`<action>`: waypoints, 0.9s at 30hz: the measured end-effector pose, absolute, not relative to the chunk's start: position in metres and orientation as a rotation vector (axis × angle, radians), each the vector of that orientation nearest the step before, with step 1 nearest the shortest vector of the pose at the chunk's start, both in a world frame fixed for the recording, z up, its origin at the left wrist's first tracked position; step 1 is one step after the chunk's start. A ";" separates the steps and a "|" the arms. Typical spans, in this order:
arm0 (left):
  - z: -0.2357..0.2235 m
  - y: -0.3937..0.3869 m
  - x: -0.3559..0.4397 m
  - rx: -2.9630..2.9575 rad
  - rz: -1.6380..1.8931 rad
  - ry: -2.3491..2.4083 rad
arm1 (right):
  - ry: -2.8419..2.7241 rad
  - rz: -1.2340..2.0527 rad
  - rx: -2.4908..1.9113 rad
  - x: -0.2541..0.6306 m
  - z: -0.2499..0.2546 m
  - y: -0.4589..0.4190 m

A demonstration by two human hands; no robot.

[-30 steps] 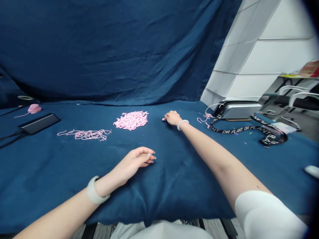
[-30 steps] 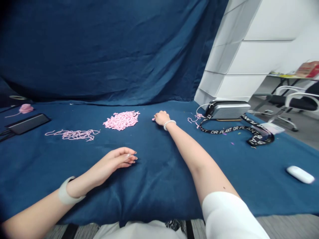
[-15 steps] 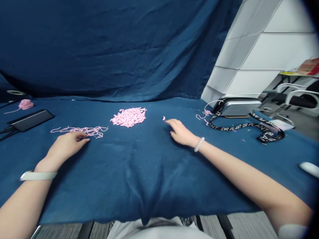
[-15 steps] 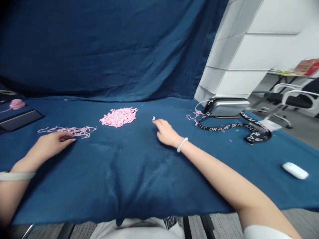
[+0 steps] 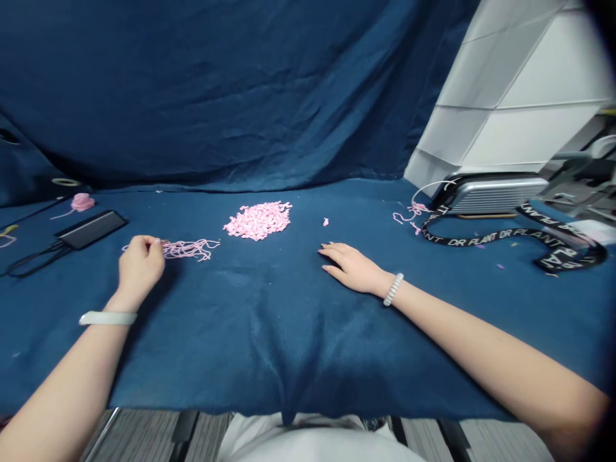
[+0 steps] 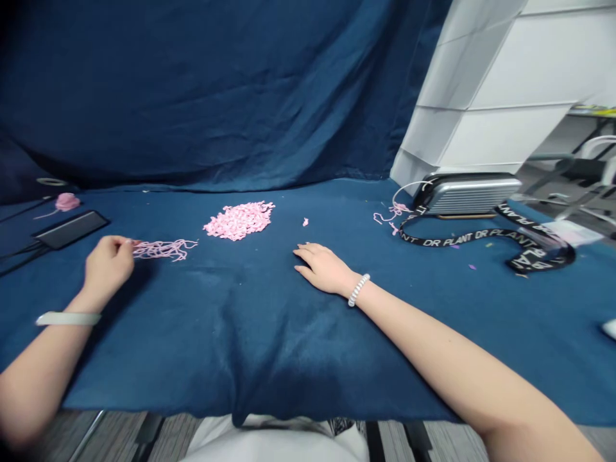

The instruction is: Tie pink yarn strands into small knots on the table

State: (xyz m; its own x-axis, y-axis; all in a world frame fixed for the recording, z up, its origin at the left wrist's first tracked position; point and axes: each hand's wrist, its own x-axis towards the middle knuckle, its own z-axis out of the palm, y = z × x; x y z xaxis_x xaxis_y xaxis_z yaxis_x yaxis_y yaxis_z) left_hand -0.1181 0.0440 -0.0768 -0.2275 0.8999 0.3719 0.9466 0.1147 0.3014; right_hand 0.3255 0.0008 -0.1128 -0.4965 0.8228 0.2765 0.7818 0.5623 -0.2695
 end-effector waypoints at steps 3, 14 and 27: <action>-0.079 0.046 -0.117 -2.087 -0.631 -2.243 | -2.452 0.123 -1.325 0.325 -0.114 0.001; -0.079 0.046 -0.092 -2.302 -0.459 -2.015 | -2.462 0.102 -1.344 0.326 -0.116 0.003; 0.020 0.065 -0.085 -2.100 -1.004 -2.262 | -2.473 0.039 -1.326 0.327 -0.116 0.002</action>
